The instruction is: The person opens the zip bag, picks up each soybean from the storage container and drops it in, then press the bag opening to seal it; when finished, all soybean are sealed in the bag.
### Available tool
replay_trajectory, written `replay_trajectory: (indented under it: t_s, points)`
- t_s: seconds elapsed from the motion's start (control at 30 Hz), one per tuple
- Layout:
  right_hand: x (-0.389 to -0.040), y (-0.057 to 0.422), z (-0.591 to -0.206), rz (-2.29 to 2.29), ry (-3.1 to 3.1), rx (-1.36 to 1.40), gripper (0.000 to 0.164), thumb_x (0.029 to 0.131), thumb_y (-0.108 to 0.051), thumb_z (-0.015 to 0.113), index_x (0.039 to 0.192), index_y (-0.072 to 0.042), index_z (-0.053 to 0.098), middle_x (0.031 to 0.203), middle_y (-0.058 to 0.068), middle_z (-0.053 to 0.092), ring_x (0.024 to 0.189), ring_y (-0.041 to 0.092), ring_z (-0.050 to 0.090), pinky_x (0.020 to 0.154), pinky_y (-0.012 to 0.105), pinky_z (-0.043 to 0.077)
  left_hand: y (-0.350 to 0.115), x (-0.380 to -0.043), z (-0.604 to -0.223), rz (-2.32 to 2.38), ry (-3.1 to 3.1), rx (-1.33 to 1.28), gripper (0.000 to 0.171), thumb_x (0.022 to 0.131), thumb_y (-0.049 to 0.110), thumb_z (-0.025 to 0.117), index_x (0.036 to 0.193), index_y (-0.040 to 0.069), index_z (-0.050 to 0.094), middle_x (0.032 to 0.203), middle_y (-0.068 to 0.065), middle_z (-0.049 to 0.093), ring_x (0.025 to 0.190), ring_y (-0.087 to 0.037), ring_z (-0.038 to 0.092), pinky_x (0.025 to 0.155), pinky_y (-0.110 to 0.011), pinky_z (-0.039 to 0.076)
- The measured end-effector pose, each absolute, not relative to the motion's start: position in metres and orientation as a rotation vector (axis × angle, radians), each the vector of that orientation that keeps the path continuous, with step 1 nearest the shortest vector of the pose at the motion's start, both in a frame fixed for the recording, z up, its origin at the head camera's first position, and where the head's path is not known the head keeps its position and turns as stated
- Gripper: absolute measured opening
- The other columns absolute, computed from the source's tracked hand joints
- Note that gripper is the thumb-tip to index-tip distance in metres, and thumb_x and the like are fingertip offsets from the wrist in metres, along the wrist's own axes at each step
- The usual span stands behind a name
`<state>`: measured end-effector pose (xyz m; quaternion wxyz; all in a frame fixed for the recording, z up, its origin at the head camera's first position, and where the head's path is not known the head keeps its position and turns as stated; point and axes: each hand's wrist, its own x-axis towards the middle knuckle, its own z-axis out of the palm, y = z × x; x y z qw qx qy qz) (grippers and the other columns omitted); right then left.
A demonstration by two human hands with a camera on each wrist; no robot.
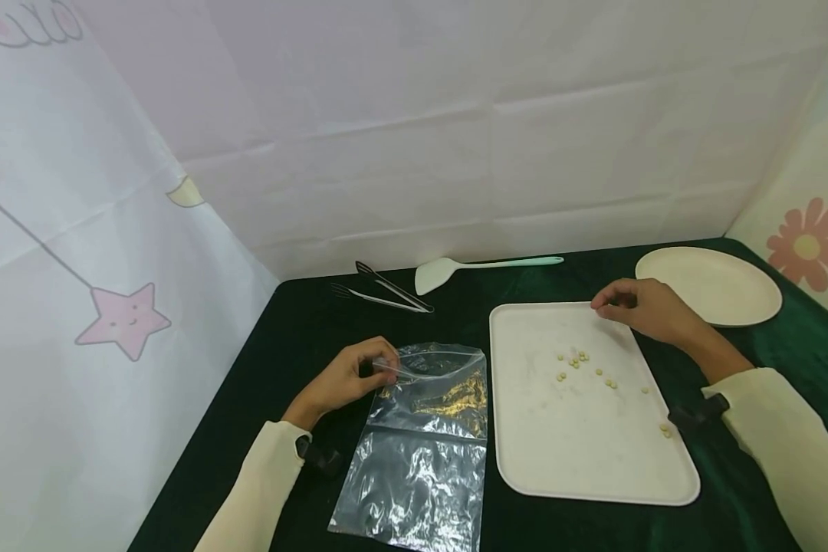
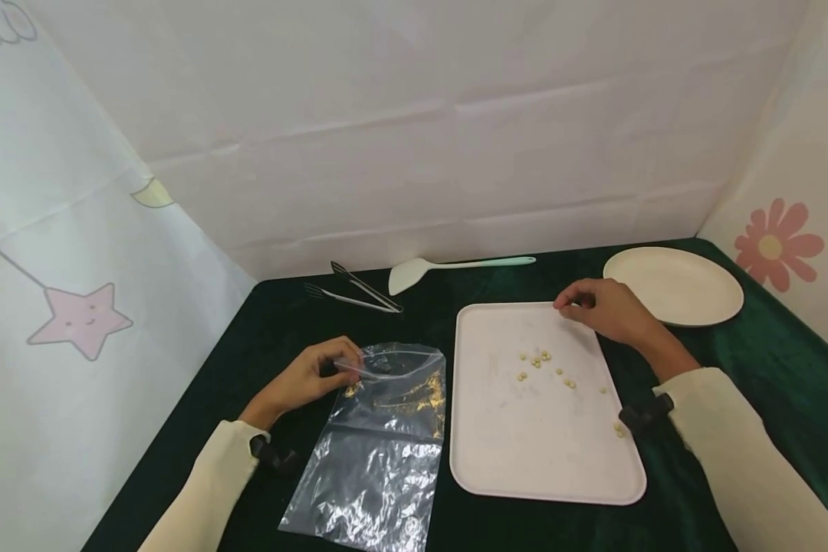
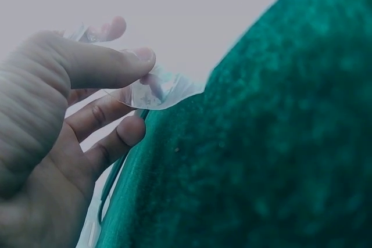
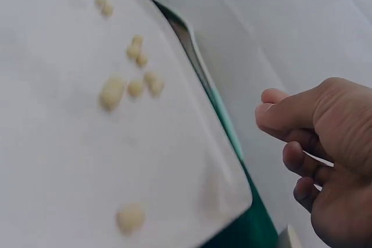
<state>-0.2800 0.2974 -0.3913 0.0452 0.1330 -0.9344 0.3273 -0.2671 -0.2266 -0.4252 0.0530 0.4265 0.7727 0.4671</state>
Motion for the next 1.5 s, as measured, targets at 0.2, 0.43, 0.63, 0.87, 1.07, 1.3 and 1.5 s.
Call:
replay_trajectory:
  t_s: [0.2, 0.43, 0.63, 0.87, 1.07, 1.3, 1.5]
  points:
    - [-0.277, 0.271, -0.367, 1.338, -2.736, 0.428, 0.032, 0.096, -0.039, 0.069, 0.115, -0.013, 0.072, 0.113, 0.003, 0.069, 0.101, 0.021, 0.061, 0.080, 0.026, 0.051, -0.220, -0.255, -0.407, 1.419, 2.357, 1.301, 0.016, 0.089, -0.011, 0.068, 0.102, -0.002, 0.065, 0.108, -0.017, 0.062, 0.096, -0.030, 0.061, 0.086, -0.038, 0.052]
    - [-0.270, 0.240, -0.350, 1.551, -2.611, 0.477, 0.032, 0.094, -0.037, 0.071, 0.115, -0.013, 0.071, 0.115, 0.004, 0.068, 0.102, 0.017, 0.063, 0.085, 0.025, 0.052, -0.219, -0.251, -0.401, 1.415, 2.351, 1.273, 0.016, 0.090, -0.010, 0.067, 0.103, -0.001, 0.065, 0.107, -0.016, 0.061, 0.096, -0.028, 0.061, 0.086, -0.036, 0.052]
    - [-0.270, 0.214, -0.341, 1.599, -2.551, 0.560, 0.028, 0.095, -0.031, 0.071, 0.115, -0.013, 0.071, 0.113, 0.005, 0.069, 0.101, 0.019, 0.062, 0.085, 0.028, 0.052, -0.218, -0.252, -0.399, 1.398, 2.381, 1.267, 0.015, 0.090, -0.009, 0.068, 0.103, -0.001, 0.066, 0.107, -0.013, 0.062, 0.097, -0.024, 0.061, 0.088, -0.035, 0.051]
    - [-0.272, 0.186, -0.345, 1.718, -2.521, 0.693, 0.026, 0.093, -0.030, 0.073, 0.112, -0.011, 0.072, 0.111, 0.006, 0.069, 0.100, 0.024, 0.063, 0.086, 0.032, 0.053, -0.216, -0.252, -0.401, 1.396, 2.368, 1.315, 0.017, 0.090, -0.011, 0.067, 0.104, -0.002, 0.065, 0.107, -0.016, 0.062, 0.095, -0.028, 0.061, 0.084, -0.037, 0.052]
    - [-0.266, 0.160, -0.348, 1.674, -2.553, 0.806, 0.021, 0.094, -0.032, 0.073, 0.109, -0.017, 0.073, 0.107, 0.002, 0.069, 0.095, 0.025, 0.061, 0.079, 0.032, 0.053, -0.214, -0.252, -0.400, 1.391, 2.380, 1.322, 0.018, 0.090, -0.011, 0.067, 0.103, -0.001, 0.065, 0.106, -0.014, 0.062, 0.094, -0.027, 0.060, 0.084, -0.034, 0.051]
    - [-0.257, 0.134, -0.352, 1.528, -2.591, 0.975, 0.011, 0.095, -0.033, 0.071, 0.104, -0.028, 0.073, 0.098, -0.004, 0.068, 0.085, 0.028, 0.054, 0.066, 0.034, 0.043, -0.214, -0.251, -0.399, 1.373, 2.399, 1.300, 0.016, 0.090, -0.009, 0.068, 0.104, 0.001, 0.066, 0.106, -0.013, 0.062, 0.094, -0.024, 0.060, 0.082, -0.034, 0.051]
    - [-0.252, 0.120, -0.361, 1.427, -2.615, 1.089, 0.010, 0.095, -0.032, 0.071, 0.104, -0.028, 0.073, 0.096, -0.009, 0.068, 0.082, 0.019, 0.056, 0.070, 0.036, 0.043, -0.215, -0.251, -0.401, 1.381, 2.384, 1.318, 0.016, 0.091, -0.009, 0.067, 0.104, 0.000, 0.065, 0.106, -0.014, 0.062, 0.094, -0.025, 0.060, 0.083, -0.034, 0.051]
